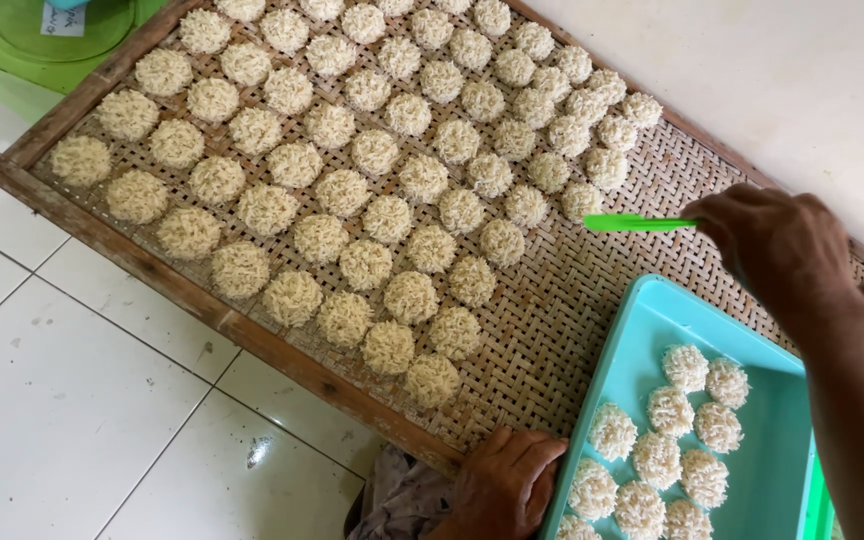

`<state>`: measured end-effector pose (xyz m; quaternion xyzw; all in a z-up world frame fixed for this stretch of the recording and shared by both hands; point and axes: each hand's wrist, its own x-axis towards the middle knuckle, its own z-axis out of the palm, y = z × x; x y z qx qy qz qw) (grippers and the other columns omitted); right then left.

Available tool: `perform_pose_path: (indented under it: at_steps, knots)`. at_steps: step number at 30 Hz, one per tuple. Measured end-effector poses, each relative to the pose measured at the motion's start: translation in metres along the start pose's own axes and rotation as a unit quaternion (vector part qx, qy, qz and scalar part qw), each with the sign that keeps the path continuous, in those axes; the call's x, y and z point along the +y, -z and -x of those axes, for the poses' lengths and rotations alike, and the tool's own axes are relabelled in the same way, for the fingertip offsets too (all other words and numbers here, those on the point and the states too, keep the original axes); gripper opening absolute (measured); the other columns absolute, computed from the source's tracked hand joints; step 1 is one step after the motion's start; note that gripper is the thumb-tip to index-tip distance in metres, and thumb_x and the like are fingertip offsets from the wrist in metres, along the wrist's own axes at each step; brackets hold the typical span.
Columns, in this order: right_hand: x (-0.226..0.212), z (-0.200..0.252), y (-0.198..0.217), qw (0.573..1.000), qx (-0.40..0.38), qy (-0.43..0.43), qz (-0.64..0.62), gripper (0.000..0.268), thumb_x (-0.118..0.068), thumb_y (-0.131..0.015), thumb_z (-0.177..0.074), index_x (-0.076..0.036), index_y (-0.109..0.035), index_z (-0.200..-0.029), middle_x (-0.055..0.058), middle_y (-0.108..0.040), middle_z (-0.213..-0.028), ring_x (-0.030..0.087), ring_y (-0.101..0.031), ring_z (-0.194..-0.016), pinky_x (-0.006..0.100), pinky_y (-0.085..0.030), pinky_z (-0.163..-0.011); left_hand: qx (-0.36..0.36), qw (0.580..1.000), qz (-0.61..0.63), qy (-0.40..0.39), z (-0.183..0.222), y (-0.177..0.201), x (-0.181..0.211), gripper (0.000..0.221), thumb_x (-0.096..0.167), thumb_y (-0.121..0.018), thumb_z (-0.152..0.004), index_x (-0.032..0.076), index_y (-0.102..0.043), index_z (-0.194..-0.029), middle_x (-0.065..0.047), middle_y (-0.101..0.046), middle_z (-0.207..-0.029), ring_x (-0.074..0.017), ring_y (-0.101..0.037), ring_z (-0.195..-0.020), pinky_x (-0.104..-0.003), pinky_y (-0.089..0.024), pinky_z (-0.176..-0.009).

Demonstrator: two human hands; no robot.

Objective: Arrange small noodle-based food discs on a wooden drying rack using a spatula and fork

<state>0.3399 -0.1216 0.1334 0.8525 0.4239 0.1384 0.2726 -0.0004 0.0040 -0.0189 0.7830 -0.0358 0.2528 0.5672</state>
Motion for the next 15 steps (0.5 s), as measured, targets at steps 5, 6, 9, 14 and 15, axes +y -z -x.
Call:
perform_pose_path:
  at_steps: [5,6,9,14,15]
  knots:
    - [-0.011,-0.008,-0.009,0.997,-0.010,0.008,0.075,0.026,-0.038,-0.056,-0.101,-0.046,-0.065,-0.124,-0.027,-0.070,-0.117,-0.002,-0.063,-0.067,0.016,-0.053,-0.062,-0.002,1.000,-0.009,0.009,0.003,-0.004,-0.003,0.036,0.000,-0.067,-0.083,0.000,-0.065,-0.119,-0.015,-0.069,-0.107,-0.0310,-0.061,-0.085,-0.041,-0.050,-0.073]
    - [-0.012,-0.010,-0.013,0.995,0.011,0.009,0.099,0.032,-0.033,-0.062,-0.100,-0.048,-0.064,-0.128,-0.028,-0.069,-0.124,-0.004,-0.065,-0.075,0.016,-0.055,-0.069,-0.006,1.000,-0.006,0.012,0.004,-0.004,-0.003,0.035,0.001,-0.067,-0.084,0.001,-0.065,-0.119,-0.016,-0.070,-0.108,-0.0310,-0.062,-0.086,-0.042,-0.050,-0.073]
    - [-0.008,-0.010,-0.015,0.999,0.017,-0.005,0.040,0.020,-0.038,-0.056,-0.106,-0.038,-0.069,-0.121,-0.017,-0.074,-0.110,0.000,-0.065,-0.065,0.015,-0.056,-0.054,-0.012,1.000,0.000,0.015,0.003,-0.003,-0.003,0.035,0.001,-0.066,-0.085,0.000,-0.064,-0.120,-0.016,-0.069,-0.108,-0.0317,-0.062,-0.087,-0.042,-0.051,-0.073]
    - [-0.018,-0.004,-0.008,1.000,0.001,-0.026,-0.008,0.021,-0.036,-0.057,-0.106,-0.039,-0.072,-0.120,-0.019,-0.074,-0.117,0.000,-0.060,-0.052,0.015,-0.050,-0.041,-0.003,1.000,-0.009,0.009,0.003,-0.004,-0.002,0.036,-0.001,-0.067,-0.082,0.000,-0.065,-0.119,-0.015,-0.070,-0.106,-0.0307,-0.061,-0.084,-0.041,-0.050,-0.073]
    - [-0.020,-0.005,-0.009,0.999,-0.012,-0.033,-0.014,0.023,-0.037,-0.053,-0.108,-0.039,-0.070,-0.123,-0.018,-0.073,-0.122,0.000,-0.059,-0.049,0.014,-0.048,-0.035,-0.005,1.000,-0.007,0.011,0.003,-0.003,-0.002,0.036,-0.001,-0.067,-0.083,-0.001,-0.065,-0.118,-0.016,-0.070,-0.107,-0.0312,-0.061,-0.084,-0.041,-0.050,-0.074]
